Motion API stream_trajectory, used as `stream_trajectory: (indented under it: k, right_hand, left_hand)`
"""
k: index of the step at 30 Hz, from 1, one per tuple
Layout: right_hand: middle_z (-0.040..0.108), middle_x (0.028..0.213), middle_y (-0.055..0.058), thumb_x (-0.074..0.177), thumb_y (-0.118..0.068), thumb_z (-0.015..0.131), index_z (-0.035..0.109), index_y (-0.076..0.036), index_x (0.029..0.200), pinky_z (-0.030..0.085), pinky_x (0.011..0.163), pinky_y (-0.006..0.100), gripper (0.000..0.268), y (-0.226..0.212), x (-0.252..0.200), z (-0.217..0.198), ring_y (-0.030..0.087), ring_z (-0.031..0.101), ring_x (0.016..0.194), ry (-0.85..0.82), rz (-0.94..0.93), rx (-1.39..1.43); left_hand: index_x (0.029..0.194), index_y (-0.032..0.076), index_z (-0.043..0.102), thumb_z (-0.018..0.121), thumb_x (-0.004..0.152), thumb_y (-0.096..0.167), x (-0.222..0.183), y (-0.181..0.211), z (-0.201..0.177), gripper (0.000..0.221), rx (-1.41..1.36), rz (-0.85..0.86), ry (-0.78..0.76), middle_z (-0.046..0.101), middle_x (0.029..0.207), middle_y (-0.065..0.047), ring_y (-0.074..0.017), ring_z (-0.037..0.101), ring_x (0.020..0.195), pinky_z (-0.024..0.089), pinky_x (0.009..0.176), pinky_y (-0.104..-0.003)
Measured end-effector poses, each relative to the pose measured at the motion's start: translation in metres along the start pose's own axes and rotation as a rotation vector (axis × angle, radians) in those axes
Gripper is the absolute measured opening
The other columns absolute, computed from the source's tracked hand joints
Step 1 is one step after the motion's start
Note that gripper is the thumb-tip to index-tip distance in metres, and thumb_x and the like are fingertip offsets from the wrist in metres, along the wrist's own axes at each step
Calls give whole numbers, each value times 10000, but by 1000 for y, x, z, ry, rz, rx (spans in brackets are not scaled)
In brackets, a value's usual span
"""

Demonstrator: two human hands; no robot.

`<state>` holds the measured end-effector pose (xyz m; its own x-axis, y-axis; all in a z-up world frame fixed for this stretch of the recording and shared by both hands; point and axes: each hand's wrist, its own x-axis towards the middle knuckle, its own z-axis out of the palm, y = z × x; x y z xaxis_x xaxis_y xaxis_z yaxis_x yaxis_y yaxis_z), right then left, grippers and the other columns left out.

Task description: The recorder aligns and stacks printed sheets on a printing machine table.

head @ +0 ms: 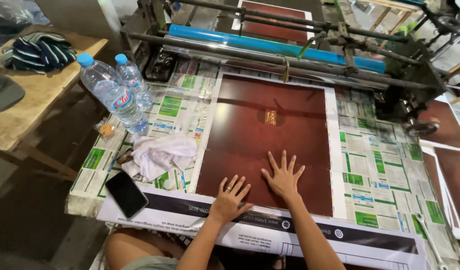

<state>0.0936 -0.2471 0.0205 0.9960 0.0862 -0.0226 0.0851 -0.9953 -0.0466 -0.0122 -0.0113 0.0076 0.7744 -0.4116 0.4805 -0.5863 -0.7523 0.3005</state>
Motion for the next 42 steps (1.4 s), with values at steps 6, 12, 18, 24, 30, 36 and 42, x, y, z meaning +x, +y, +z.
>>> stream_trajectory:
  k: [6, 12, 18, 24, 30, 36, 42]
  right_hand:
    - [-10, 1725, 123, 928, -752, 375, 102, -471, 1619, -31, 1107, 800, 794, 1, 40, -6, 486, -29, 1546, -43, 11, 15]
    - [0, 1724, 145, 918, -768, 384, 131, -443, 1629, -47, 1117, 795, 821, -1, 52, -14, 488, -43, 1550, -10, 21, 68]
    - [-30, 1722, 143, 893, -790, 388, 123, -430, 1625, -57, 1106, 791, 857, -5, 68, -22, 492, -65, 1546, -18, 40, 88]
    - [-64, 1717, 128, 877, -818, 381, 104, -458, 1629, -81, 1123, 775, 878, -5, 86, -31, 472, -92, 1551, -26, 29, 104]
    - [-105, 1715, 110, 889, -841, 336, 39, -435, 1629, -73, 1107, 784, 895, 9, 128, -28, 451, -116, 1543, -112, 31, 13]
    - [-46, 1728, 147, 895, -817, 443, 139, -349, 1633, -12, 1126, 784, 925, -6, 32, -6, 444, -79, 1571, -90, -56, 50]
    - [50, 1696, 123, 878, -533, 685, 206, -401, 1594, 131, 1234, 616, 871, -11, -118, -55, 388, 61, 1569, -260, -259, -49]
  left_hand:
    - [1401, 96, 615, 636, 951, 551, -3, -1, 11, 640, 68, 20, 31, 509, 1518, -197, -405, 432, 1431, 255, 1178, -611]
    - [1420, 96, 602, 625, 951, 543, -5, 0, 13, 648, 114, 32, 28, 515, 1522, -208, -413, 435, 1435, 260, 1186, -623]
    - [1428, 90, 598, 620, 958, 555, -6, 0, 17, 662, 142, 37, 22, 509, 1527, -218, -428, 426, 1444, 242, 1193, -641]
    - [1451, 53, 589, 621, 956, 589, -12, -5, 21, 730, 116, 81, 22, 503, 1548, -243, -467, 420, 1446, 219, 1191, -671]
    - [1440, 57, 604, 596, 1011, 616, -16, -22, 42, 705, 192, 156, 71, 521, 1525, -241, -467, 422, 1452, 223, 1195, -671]
    - [1402, 67, 634, 570, 1023, 552, -10, -7, 26, 618, 126, 92, 34, 550, 1503, -229, -449, 477, 1402, 276, 1167, -655]
    - [1337, 73, 652, 584, 1006, 502, 0, -18, 46, 546, 173, 112, -23, 584, 1412, -224, -456, 509, 1310, 349, 1071, -626]
